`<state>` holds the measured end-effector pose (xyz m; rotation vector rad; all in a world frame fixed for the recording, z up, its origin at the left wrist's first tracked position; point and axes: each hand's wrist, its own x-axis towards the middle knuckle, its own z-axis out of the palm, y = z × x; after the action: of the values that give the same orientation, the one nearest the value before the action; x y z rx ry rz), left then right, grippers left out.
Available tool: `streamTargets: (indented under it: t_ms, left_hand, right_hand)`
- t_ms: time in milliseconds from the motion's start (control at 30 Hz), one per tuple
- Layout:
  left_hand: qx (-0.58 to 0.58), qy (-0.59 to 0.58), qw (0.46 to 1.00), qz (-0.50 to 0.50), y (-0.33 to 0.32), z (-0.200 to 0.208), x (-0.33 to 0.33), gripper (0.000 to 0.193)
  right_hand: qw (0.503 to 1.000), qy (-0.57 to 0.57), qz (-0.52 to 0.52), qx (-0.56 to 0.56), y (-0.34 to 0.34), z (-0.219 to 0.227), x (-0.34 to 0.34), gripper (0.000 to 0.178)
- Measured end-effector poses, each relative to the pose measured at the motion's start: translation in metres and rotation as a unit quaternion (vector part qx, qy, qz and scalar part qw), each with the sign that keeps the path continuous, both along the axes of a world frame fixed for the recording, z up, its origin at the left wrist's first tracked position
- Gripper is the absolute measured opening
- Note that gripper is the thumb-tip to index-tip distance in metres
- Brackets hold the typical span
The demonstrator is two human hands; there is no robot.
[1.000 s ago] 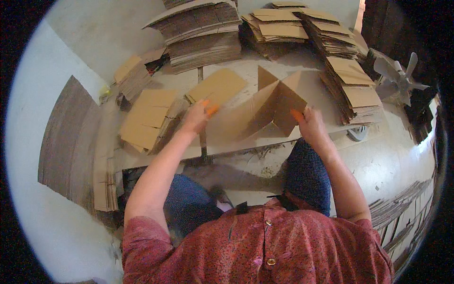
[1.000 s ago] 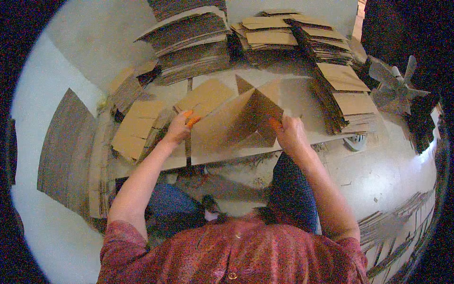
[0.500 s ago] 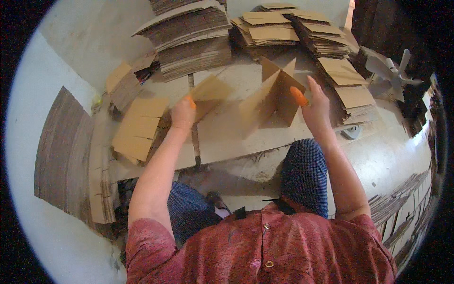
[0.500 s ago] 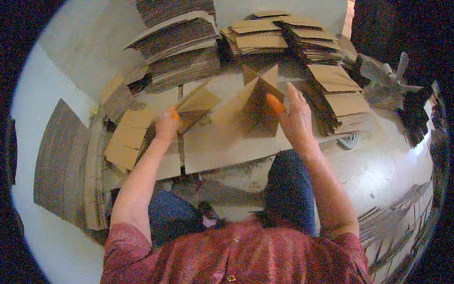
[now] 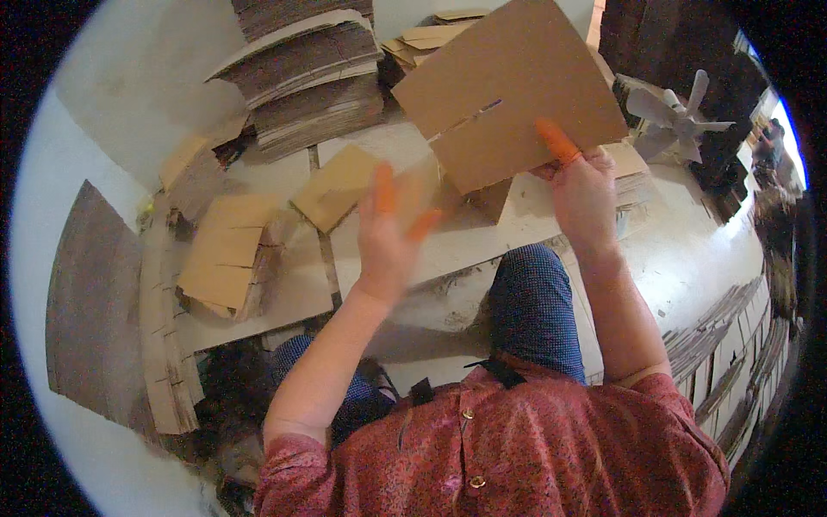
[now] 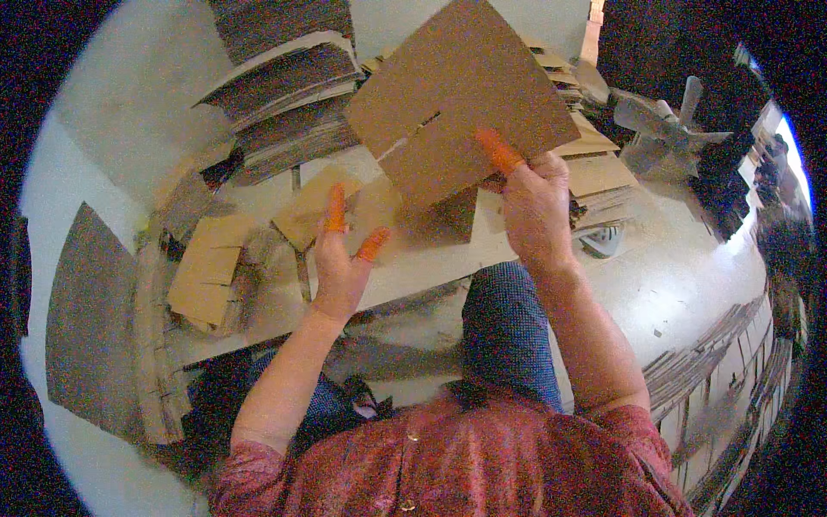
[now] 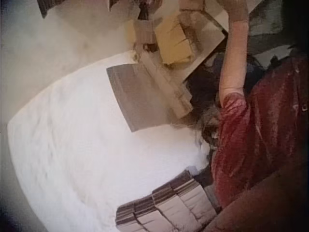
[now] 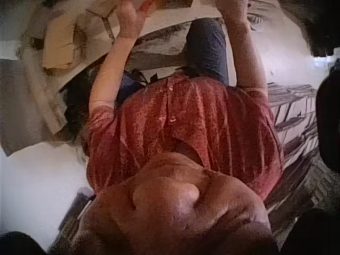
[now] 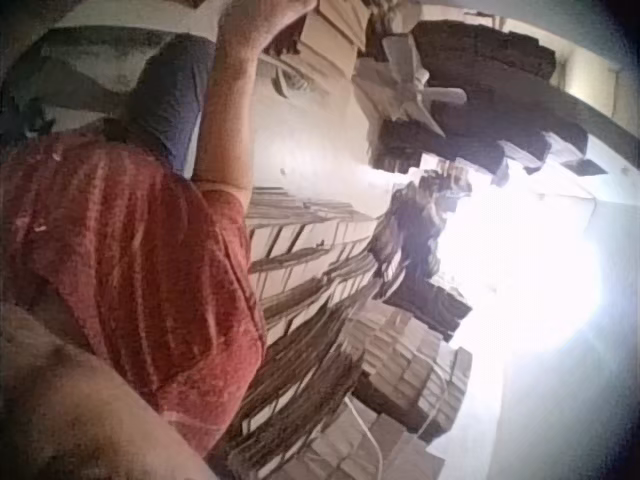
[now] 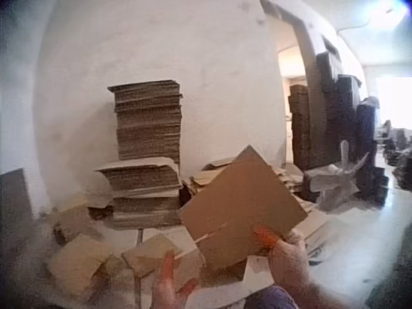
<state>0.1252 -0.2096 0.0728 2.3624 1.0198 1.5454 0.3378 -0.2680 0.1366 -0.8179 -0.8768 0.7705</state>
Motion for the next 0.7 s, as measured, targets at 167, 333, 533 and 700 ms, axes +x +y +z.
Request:
streamTargets:
  t_ms: [167, 333, 533, 700]
  left_hand:
    - [-0.255, -0.136, 0.957, -0.035, 0.010, -0.031, 0.001, 0.043]
    - [-0.169, -0.173, 0.970, -0.026, 0.006, -0.047, 0.005, 0.023]
    - [-0.105, -0.054, 0.993, 0.001, 0.008, -0.050, 0.000, 0.019]
    - [-0.056, -0.094, 0.992, -0.059, 0.003, -0.046, 0.011, 0.021]
  right_hand:
    - [0.967, -0.195, -0.117, -0.118, -0.012, 0.008, -0.003, 0.025]
    - [0.953, -0.276, -0.125, -0.022, -0.006, -0.010, 0.009, 0.021]
    - [0.915, -0.360, -0.154, -0.095, 0.002, -0.032, 0.025, 0.011]
    - [0.901, -0.391, -0.164, -0.089, 0.024, -0.103, 0.035, 0.014]
